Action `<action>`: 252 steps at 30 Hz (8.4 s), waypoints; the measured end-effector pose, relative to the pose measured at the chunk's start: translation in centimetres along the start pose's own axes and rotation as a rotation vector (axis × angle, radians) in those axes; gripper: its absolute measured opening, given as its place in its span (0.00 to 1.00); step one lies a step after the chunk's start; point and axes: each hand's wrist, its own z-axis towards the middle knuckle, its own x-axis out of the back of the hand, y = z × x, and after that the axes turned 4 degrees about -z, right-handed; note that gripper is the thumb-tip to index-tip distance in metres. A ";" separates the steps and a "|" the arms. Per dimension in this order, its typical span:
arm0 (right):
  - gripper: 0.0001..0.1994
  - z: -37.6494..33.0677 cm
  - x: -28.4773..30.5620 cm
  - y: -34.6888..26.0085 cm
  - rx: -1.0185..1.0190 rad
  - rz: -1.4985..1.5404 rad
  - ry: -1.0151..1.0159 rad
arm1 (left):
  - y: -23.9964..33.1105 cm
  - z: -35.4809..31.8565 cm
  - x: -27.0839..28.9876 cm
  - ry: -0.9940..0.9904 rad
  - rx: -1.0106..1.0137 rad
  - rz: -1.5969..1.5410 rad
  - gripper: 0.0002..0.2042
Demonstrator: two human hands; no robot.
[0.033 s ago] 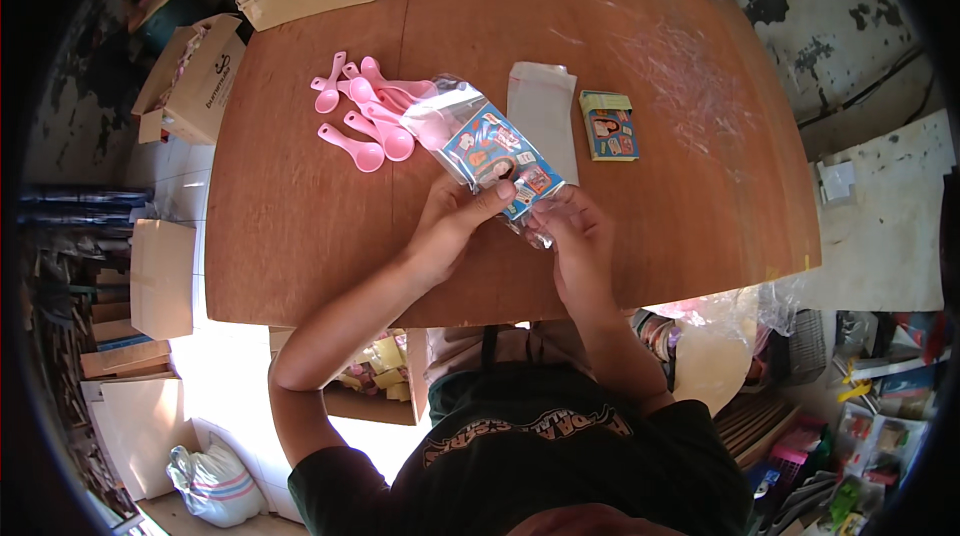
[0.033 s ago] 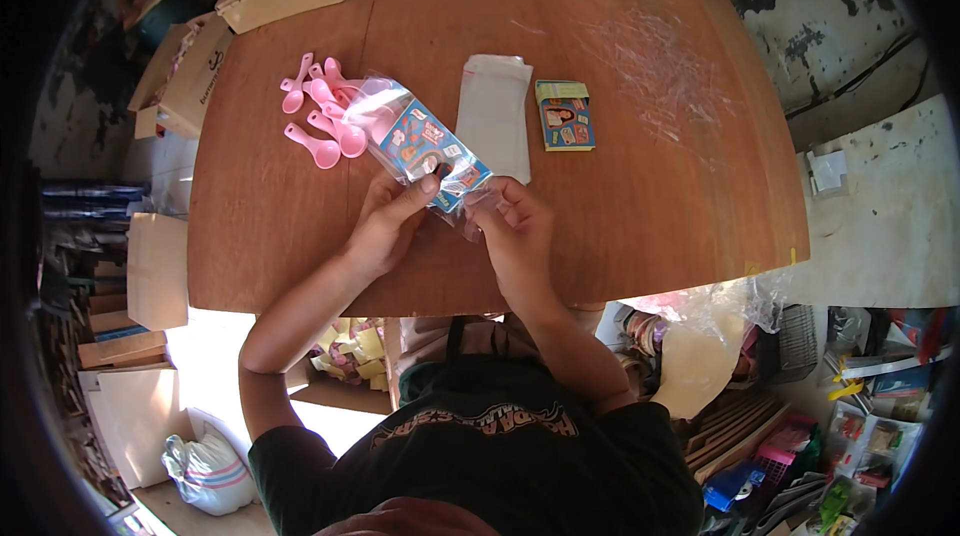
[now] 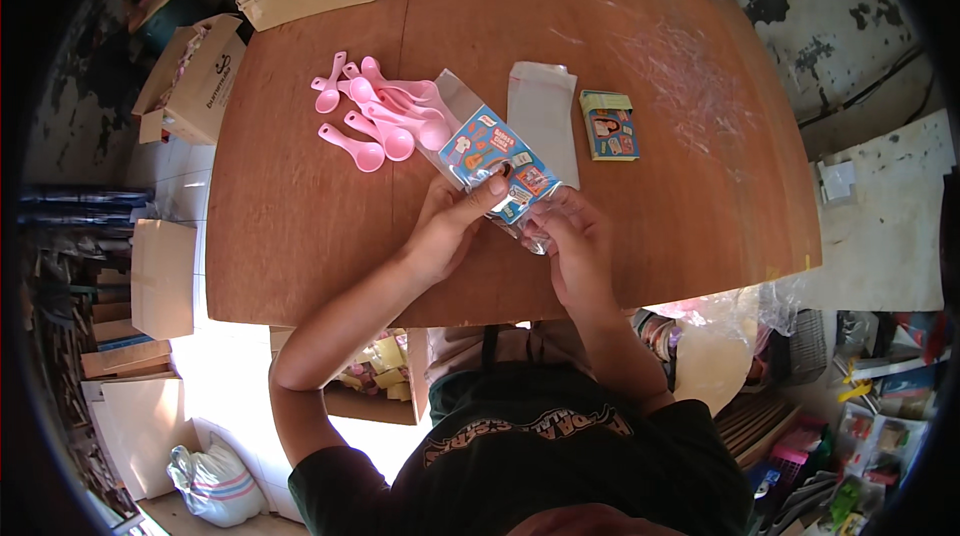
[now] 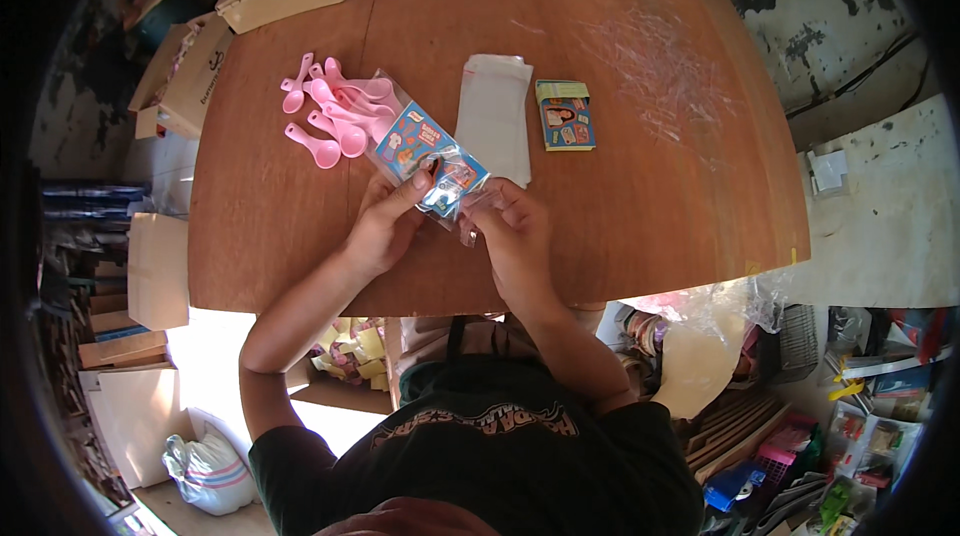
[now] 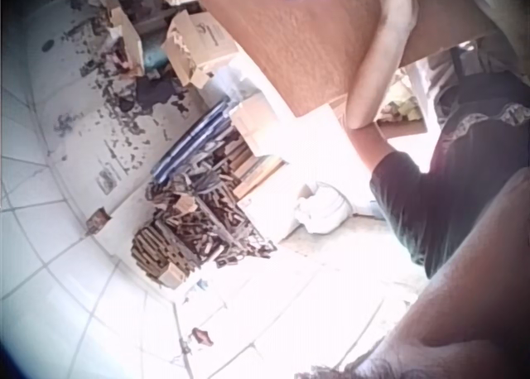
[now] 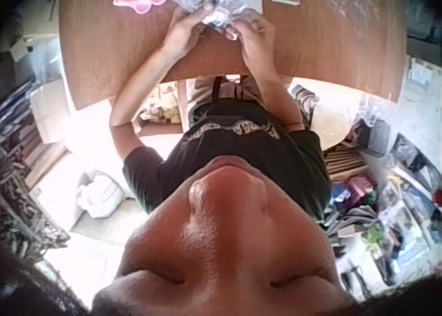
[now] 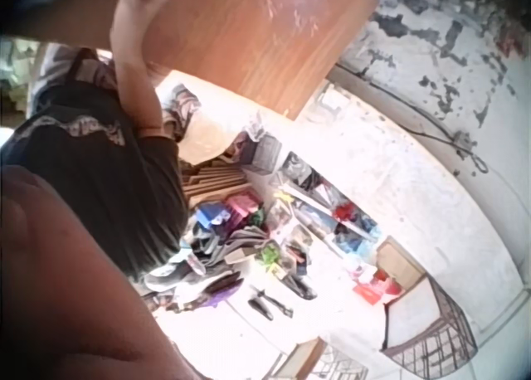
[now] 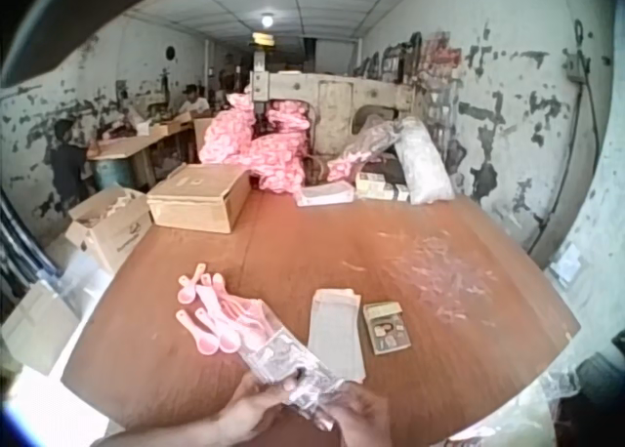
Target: The person repeatedly picks up pink plastic spoons and small printed cards, places them into clear plastic bags, and seals the bags. The person handles the items one at a time and stacks the sealed packages on the table.
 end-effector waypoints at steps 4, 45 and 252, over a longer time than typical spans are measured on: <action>0.05 -0.4 -1.0 0.1 -0.200 0.169 -0.138 | 0.6 0.3 -0.9 -0.075 -0.077 -0.334 0.28; 0.33 -3.0 -1.6 1.3 0.014 -0.435 -0.433 | 0.2 1.1 1.1 0.049 -0.166 -0.562 0.20; 0.15 4.2 -1.4 -5.3 1.427 -1.216 -0.339 | 4.1 1.8 3.2 0.046 -0.162 -0.627 0.25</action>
